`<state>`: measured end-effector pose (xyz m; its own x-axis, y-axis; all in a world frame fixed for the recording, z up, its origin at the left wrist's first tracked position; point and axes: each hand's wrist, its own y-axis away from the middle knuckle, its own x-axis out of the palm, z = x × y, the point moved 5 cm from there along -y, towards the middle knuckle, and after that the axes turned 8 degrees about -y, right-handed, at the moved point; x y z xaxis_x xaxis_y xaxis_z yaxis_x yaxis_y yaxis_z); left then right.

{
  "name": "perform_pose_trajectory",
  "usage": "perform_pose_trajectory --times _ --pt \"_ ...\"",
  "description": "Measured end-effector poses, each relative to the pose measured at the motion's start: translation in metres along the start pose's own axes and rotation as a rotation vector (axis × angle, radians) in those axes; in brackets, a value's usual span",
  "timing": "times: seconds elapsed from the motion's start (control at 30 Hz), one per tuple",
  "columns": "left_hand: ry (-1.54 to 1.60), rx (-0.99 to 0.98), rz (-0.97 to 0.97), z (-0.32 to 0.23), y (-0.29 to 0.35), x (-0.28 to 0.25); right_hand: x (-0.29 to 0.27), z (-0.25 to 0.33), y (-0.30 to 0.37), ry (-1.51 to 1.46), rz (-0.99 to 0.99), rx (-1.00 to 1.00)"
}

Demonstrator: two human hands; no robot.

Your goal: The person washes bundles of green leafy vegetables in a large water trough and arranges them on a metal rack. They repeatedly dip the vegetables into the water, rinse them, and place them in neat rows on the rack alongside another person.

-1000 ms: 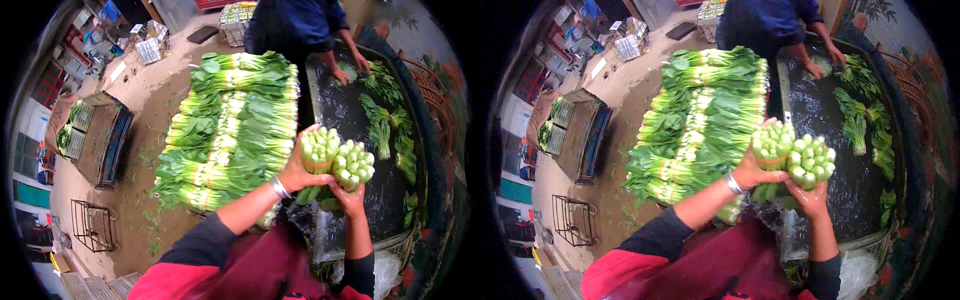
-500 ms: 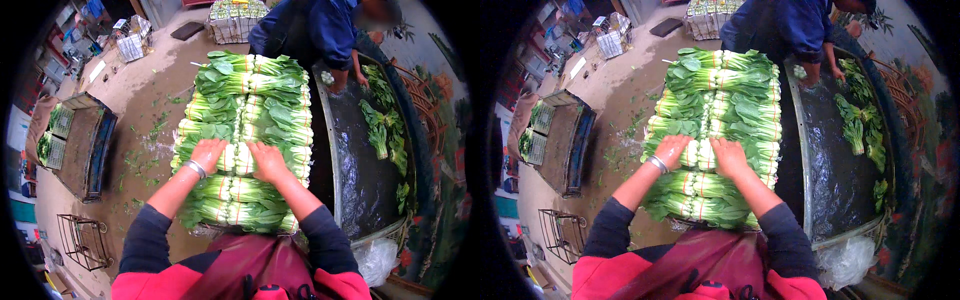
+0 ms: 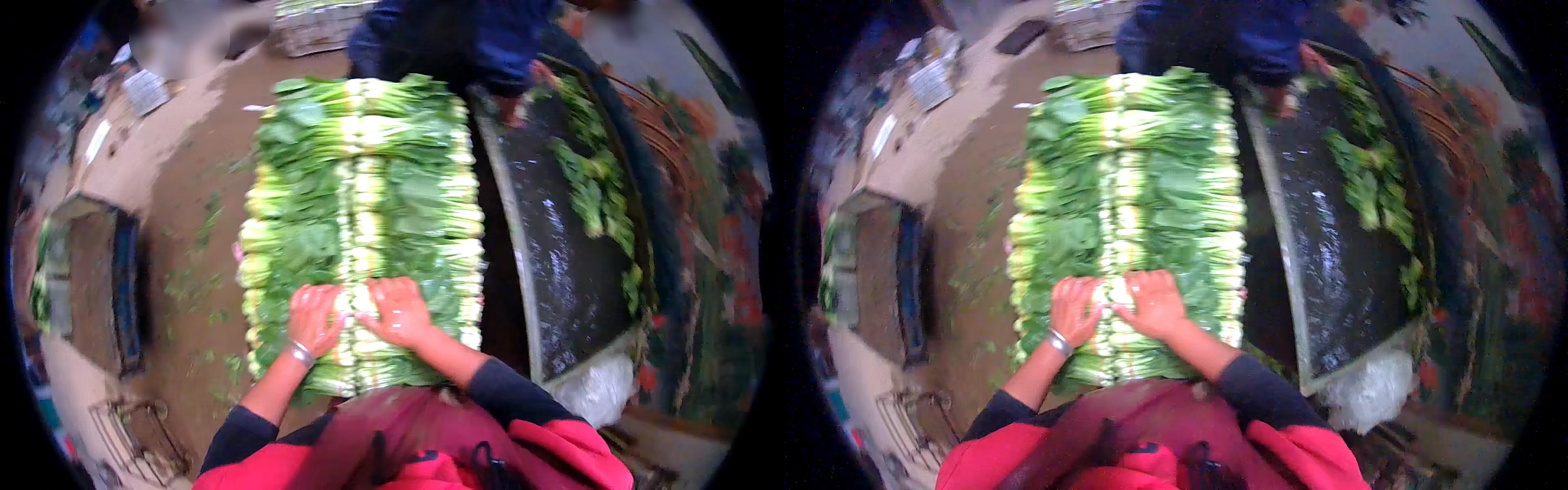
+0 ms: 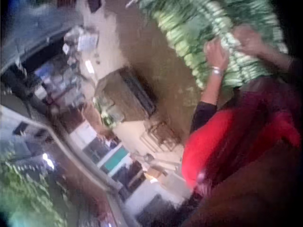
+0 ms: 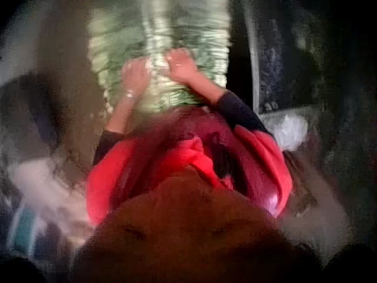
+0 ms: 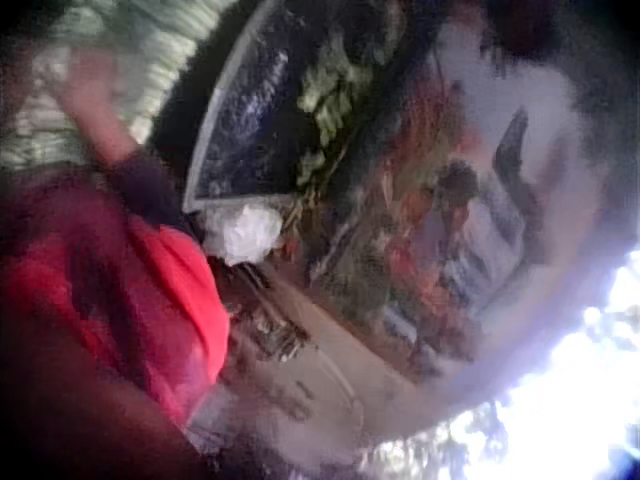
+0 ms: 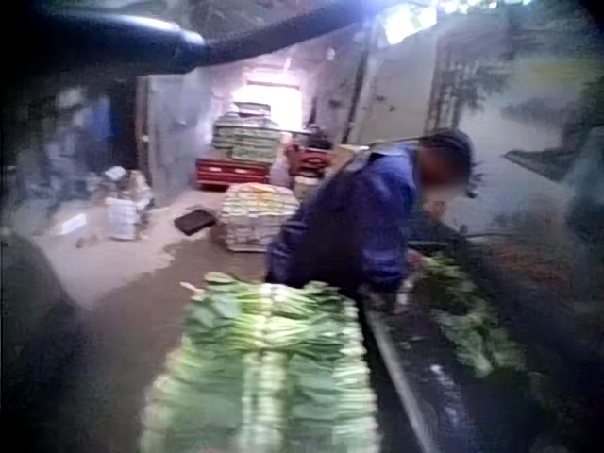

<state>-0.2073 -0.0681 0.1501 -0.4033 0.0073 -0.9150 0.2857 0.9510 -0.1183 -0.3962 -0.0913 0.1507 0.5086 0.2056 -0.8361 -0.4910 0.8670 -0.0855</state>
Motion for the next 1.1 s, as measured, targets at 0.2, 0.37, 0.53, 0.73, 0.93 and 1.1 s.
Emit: perform_pose_trajectory --times 0.2,0.37,0.53,0.73,0.93,1.1 --pt "-0.059 -0.003 0.010 0.014 -0.005 0.027 0.031 -0.030 0.000 -0.168 -0.038 0.028" --pt "-0.155 0.061 -0.015 -0.003 -0.014 0.018 -0.011 -0.056 0.002 -0.442 -0.409 -0.182" --pt "-0.615 0.068 0.053 -0.031 -0.019 -0.020 -0.171 -0.215 0.078 -0.392 -0.592 0.015" --pt "-0.162 0.262 -0.207 -0.231 -0.092 -0.014 -0.321 -0.508 0.184 0.404 -0.712 0.661" --pt "-0.069 0.607 0.079 -0.411 -0.176 0.105 -0.305 -0.642 0.178 0.078 -0.233 0.995" --pt "-0.029 0.630 0.153 -0.489 -0.278 0.259 -0.258 -0.682 0.225 -0.479 -0.300 0.966"
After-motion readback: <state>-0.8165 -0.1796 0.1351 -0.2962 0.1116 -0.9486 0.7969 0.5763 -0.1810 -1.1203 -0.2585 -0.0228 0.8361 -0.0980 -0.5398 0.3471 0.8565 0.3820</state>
